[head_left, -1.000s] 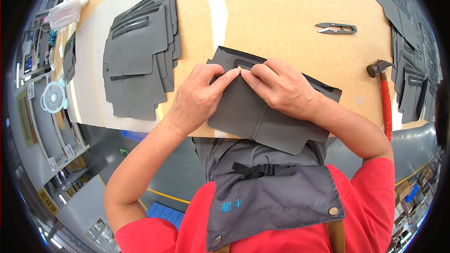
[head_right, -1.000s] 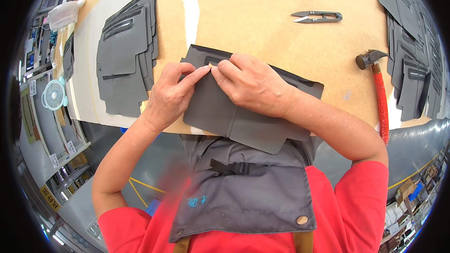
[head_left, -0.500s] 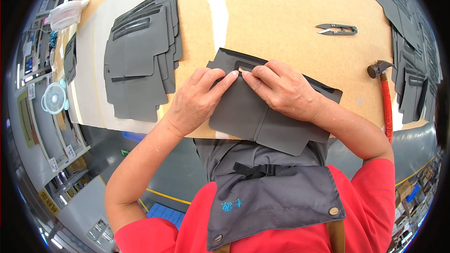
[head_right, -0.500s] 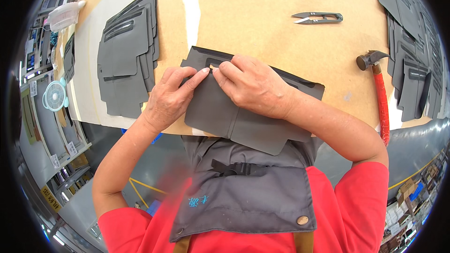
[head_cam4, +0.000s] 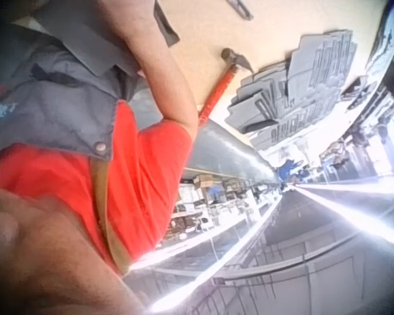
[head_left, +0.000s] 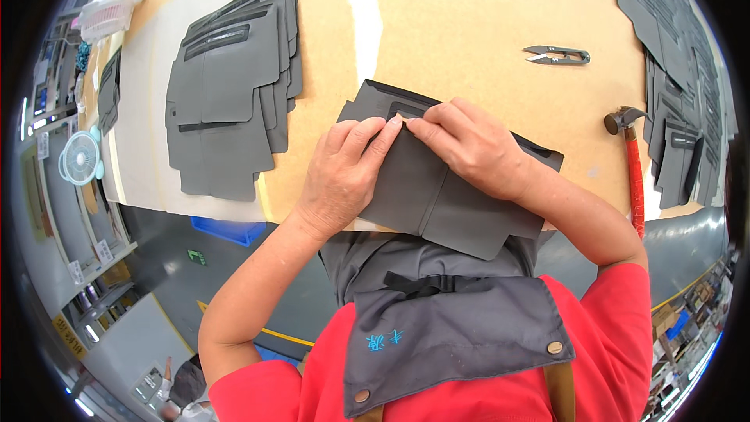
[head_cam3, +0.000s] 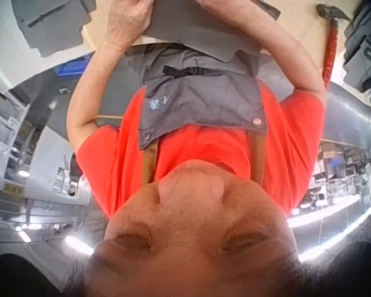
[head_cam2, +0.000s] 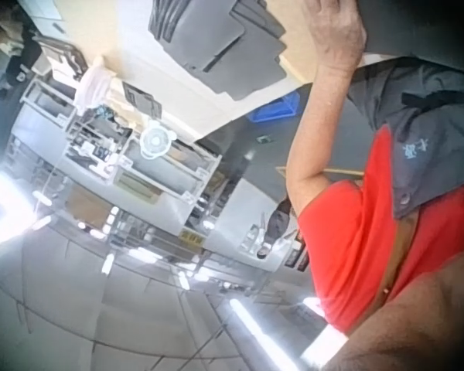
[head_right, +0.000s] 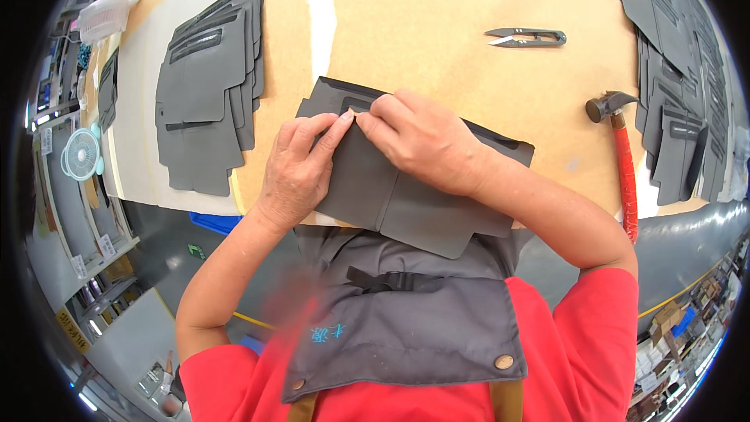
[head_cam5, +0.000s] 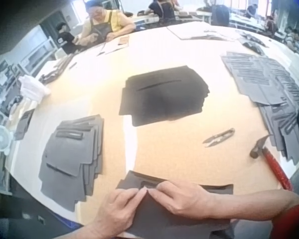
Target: Fitting a reinforcement strip into a leather pocket piece and tapping it with a hammer to secure it.
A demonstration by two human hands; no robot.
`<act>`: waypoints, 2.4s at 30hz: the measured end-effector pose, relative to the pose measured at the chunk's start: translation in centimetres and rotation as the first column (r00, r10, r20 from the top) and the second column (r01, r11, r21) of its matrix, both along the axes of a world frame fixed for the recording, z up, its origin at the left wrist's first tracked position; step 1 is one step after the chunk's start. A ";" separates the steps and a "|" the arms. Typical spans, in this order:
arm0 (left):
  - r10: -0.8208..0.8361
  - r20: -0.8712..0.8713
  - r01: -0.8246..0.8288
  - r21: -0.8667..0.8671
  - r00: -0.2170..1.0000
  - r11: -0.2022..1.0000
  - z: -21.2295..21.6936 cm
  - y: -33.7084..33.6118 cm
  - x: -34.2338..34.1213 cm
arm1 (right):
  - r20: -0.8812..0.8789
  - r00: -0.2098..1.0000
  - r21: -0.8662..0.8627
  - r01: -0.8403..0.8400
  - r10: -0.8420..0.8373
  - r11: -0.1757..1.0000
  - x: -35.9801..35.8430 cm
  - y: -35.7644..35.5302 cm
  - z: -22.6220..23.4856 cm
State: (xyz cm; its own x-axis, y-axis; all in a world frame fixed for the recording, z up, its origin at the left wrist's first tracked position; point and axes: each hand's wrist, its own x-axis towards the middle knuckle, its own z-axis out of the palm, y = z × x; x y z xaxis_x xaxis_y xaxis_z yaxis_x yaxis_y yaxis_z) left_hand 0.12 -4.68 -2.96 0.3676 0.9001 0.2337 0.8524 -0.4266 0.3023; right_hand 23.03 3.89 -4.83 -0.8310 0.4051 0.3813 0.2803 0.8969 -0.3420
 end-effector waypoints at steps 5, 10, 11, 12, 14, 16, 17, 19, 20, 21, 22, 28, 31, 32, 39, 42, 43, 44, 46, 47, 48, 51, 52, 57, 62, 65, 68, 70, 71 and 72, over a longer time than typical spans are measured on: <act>0.009 0.006 -0.009 0.008 1.000 1.000 -0.7 -0.4 0.1 | -0.110 0.984 -0.258 0.108 -0.141 0.960 0.5 -0.1 0.5; 0.030 -0.006 -0.030 -0.010 1.000 0.999 -0.7 -0.8 0.2 | -0.086 0.982 -0.249 0.143 -0.169 0.958 1.2 -0.9 0.8; 0.032 0.001 -0.032 -0.009 0.999 0.999 -0.7 -0.8 0.3 | -0.092 0.980 -0.245 0.147 -0.174 0.958 1.2 -1.0 0.7; 0.035 -0.003 -0.035 -0.013 0.999 0.999 -0.7 -0.8 0.3 | -0.086 0.981 -0.244 0.147 -0.172 0.958 1.3 -1.0 0.8; 0.039 -0.004 -0.039 -0.018 0.999 0.999 -0.6 -0.8 0.4 | -0.066 0.986 -0.194 0.141 -0.156 0.971 1.4 -1.1 0.8; 0.034 -0.021 -0.035 -0.033 0.999 0.999 -0.5 -0.7 0.5 | -0.052 0.988 -0.165 0.134 -0.145 0.977 1.6 -1.1 0.6; 0.036 -0.019 -0.037 -0.036 0.999 0.999 -0.5 -0.7 0.5 | -0.043 0.990 -0.136 0.126 -0.133 0.983 1.6 -1.1 0.5; 0.041 -0.016 -0.042 -0.042 0.999 0.998 -0.5 -0.8 0.5 | -0.008 0.995 -0.107 0.101 -0.102 0.989 1.7 -1.1 0.9; 0.042 -0.013 -0.042 -0.045 0.999 0.998 -0.6 -0.8 0.5 | 0.028 0.997 -0.077 0.078 -0.076 0.994 1.7 -1.1 1.1; 0.041 -0.024 -0.042 -0.035 0.999 0.999 -0.6 -0.8 0.4 | 0.032 0.997 -0.080 0.078 -0.076 0.994 1.8 -1.1 1.1; 0.042 -0.035 -0.042 -0.024 0.999 0.999 -0.7 -0.9 0.4 | 0.051 0.997 -0.036 0.062 -0.060 0.997 1.8 -1.1 1.1; -0.057 -0.164 0.057 -0.001 0.985 0.998 0.5 -0.8 1.0 | 0.070 0.994 -0.044 0.086 -0.083 0.995 1.6 -0.7 1.5; -0.049 -0.188 0.051 0.003 0.981 0.999 -0.2 -1.3 1.1 | 0.092 0.988 -0.251 0.140 -0.120 0.958 1.2 -0.2 2.9; -0.048 -0.184 0.049 0.004 0.982 0.999 -0.2 -1.3 1.1 | 0.112 0.985 -0.373 0.161 -0.128 0.914 1.2 0.0 3.5; -0.024 -0.113 0.023 -0.011 0.993 1.000 -0.2 -1.3 1.3 | 0.076 0.957 -0.476 0.281 -0.279 0.833 2.4 -1.8 2.7; -0.015 -0.096 0.013 -0.023 0.995 1.000 -0.3 -1.2 1.3 | -0.024 0.950 -0.459 0.267 -0.312 0.847 2.1 -2.1 2.2; -0.014 -0.088 0.012 -0.026 0.996 1.000 -0.3 -1.2 1.3 | -0.031 0.951 -0.436 0.263 -0.307 0.861 2.2 -2.1 2.1; -0.014 -0.087 0.012 -0.028 0.996 1.000 -0.3 -1.1 1.3 | -0.038 0.953 -0.413 0.258 -0.299 0.873 2.2 -2.1 2.0; -0.016 -0.075 0.011 -0.062 0.997 0.998 -0.2 -1.1 1.4 | -0.039 0.959 -0.389 0.245 -0.282 0.888 2.4 -2.1 1.7; -0.017 -0.075 0.012 -0.065 0.997 0.998 -0.2 -1.1 1.4 | -0.041 0.964 -0.364 0.232 -0.264 0.902 2.5 -2.1 1.5; -0.013 -0.065 0.010 -0.061 0.998 0.998 -0.2 -1.1 1.5 | -0.039 0.963 -0.367 0.234 -0.266 0.900 2.7 -2.0 1.5; -0.017 -0.041 0.014 -0.066 0.999 0.998 -0.1 -1.1 1.4 | -0.033 0.978 -0.289 0.188 -0.206 0.939 3.0 -2.0 1.2; -0.021 -0.026 0.019 -0.070 0.999 0.997 -0.1 -1.1 1.3 | -0.033 0.984 -0.238 0.165 -0.178 0.957 3.1 -2.0 1.0; -0.081 -0.125 0.074 -0.056 0.989 0.996 0.9 -0.8 1.3 | 0.014 0.994 -0.018 0.106 -0.105 0.994 3.2 -2.0 1.3; -0.075 -0.136 0.059 -0.117 0.988 0.991 1.3 -1.4 2.5 | 0.012 0.995 0.002 0.097 -0.097 0.995 2.9 -2.1 1.7; -0.056 -0.165 0.041 -0.089 0.985 0.995 1.1 -1.7 3.1 | -0.041 0.977 -0.204 0.199 -0.211 0.959 2.4 -2.2 1.4; -0.050 -0.116 0.038 -0.099 0.992 0.994 1.0 -1.8 3.3 | 0.029 0.965 -0.457 0.243 -0.259 0.856 2.9 -2.1 2.7; -0.059 -0.115 0.048 -0.096 0.992 0.994 0.9 -1.7 3.4 | 0.030 0.958 -0.463 0.265 -0.284 0.846 3.1 -2.5 2.8; -0.061 -0.112 0.051 -0.095 0.992 0.994 0.9 -1.8 3.3 | 0.031 0.950 -0.473 0.288 -0.311 0.833 3.2 -2.7 2.8; -0.056 -0.099 0.046 -0.098 0.994 0.994 0.8 -1.8 3.2 | 0.033 0.949 -0.472 0.291 -0.313 0.832 3.2 -2.8 2.6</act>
